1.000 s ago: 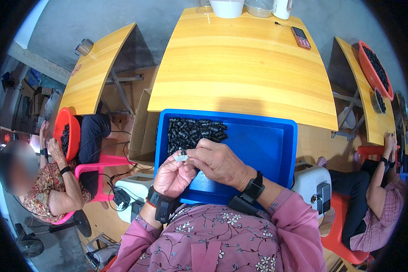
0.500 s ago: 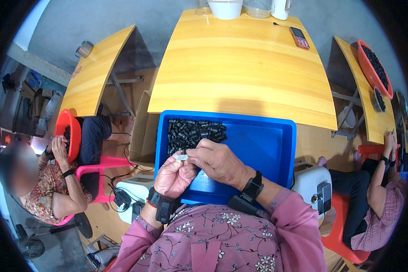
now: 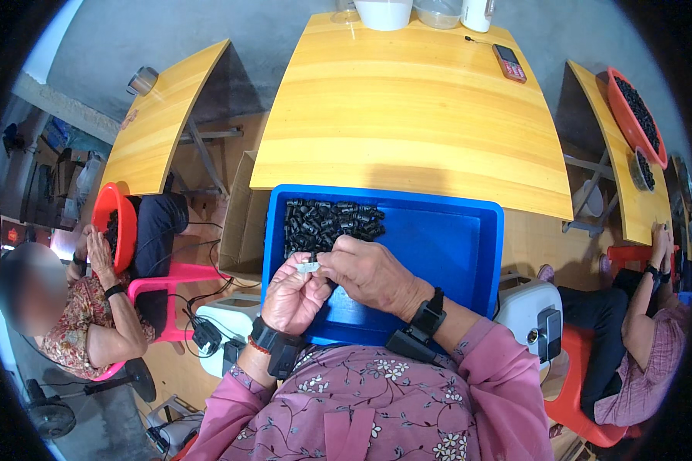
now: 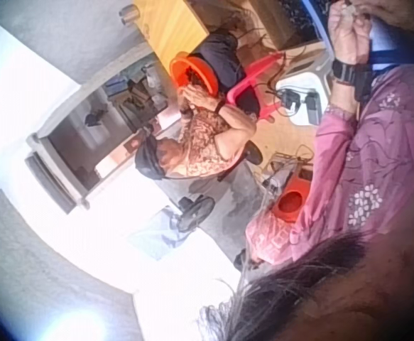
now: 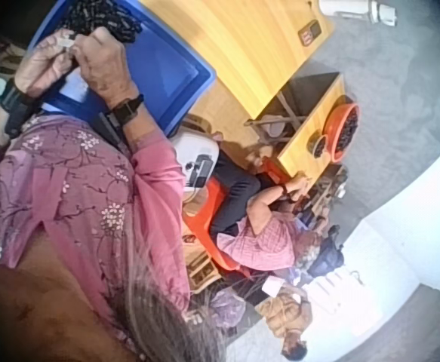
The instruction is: Manually assembling small plastic parts by fitting a white ring onto a black cylindrical component.
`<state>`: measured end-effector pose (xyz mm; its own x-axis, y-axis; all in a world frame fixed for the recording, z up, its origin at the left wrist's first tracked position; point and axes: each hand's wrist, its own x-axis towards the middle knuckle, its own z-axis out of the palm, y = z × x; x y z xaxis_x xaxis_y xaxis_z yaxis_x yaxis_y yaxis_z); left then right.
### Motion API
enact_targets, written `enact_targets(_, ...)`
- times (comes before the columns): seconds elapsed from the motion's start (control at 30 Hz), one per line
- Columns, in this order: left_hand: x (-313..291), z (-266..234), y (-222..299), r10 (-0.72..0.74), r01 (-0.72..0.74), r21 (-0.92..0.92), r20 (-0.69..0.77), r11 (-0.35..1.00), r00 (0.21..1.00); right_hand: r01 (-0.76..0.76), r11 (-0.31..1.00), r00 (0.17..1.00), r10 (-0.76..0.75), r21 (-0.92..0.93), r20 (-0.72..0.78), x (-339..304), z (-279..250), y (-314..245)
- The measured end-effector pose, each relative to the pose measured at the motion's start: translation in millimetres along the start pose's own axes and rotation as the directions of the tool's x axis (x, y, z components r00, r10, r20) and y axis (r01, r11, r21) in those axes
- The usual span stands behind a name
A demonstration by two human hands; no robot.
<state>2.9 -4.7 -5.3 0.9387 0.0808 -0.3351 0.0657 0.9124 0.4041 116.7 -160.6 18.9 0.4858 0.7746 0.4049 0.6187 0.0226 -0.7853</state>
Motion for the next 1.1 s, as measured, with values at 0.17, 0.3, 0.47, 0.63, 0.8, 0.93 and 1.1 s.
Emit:
enact_targets(0.17, 0, -1, -1, -0.017, 0.016, 0.013, 0.028, 1.0, 0.999, -0.067, 0.997, 0.996, 0.069, 0.043, -0.048, 0, -1, 4)
enact_targets(0.3, -2, 7, 2, 0.063, -0.065, 0.045, 0.035, 0.997, 0.997, -0.138, 0.981, 0.988, 0.147, 0.137, -0.055, -1, -4, 5)
enact_targets(0.47, -4, 19, 33, 0.505, -0.503, 0.119, 0.012, 0.856, 0.863, -0.35, 0.924, 0.915, 0.373, 0.154, -0.153, 3, -7, 5)
enact_targets(0.63, 3, -3, 70, 0.702, -0.679, 0.188, -0.268, 0.709, 0.659, -0.272, 0.937, 0.954, 0.291, -0.218, 0.064, -3, 2, 5)
enact_targets(0.8, 11, -17, 66, 0.702, -0.66, 0.28, -0.458, 0.697, 0.546, -0.136, 0.872, 0.949, 0.251, -0.47, 0.191, -2, 7, 3)
enact_targets(0.93, 10, -11, 63, 0.792, -0.636, 0.476, -0.31, 0.608, 0.525, -0.143, 0.86, 0.942, 0.271, -0.49, 0.2, -2, 6, 1)
enact_targets(1.1, 4, 9, 50, 0.824, -0.613, 0.621, -0.096, 0.489, 0.559, -0.188, 0.965, 0.979, 0.198, -0.181, 0.04, -5, 3, 10)
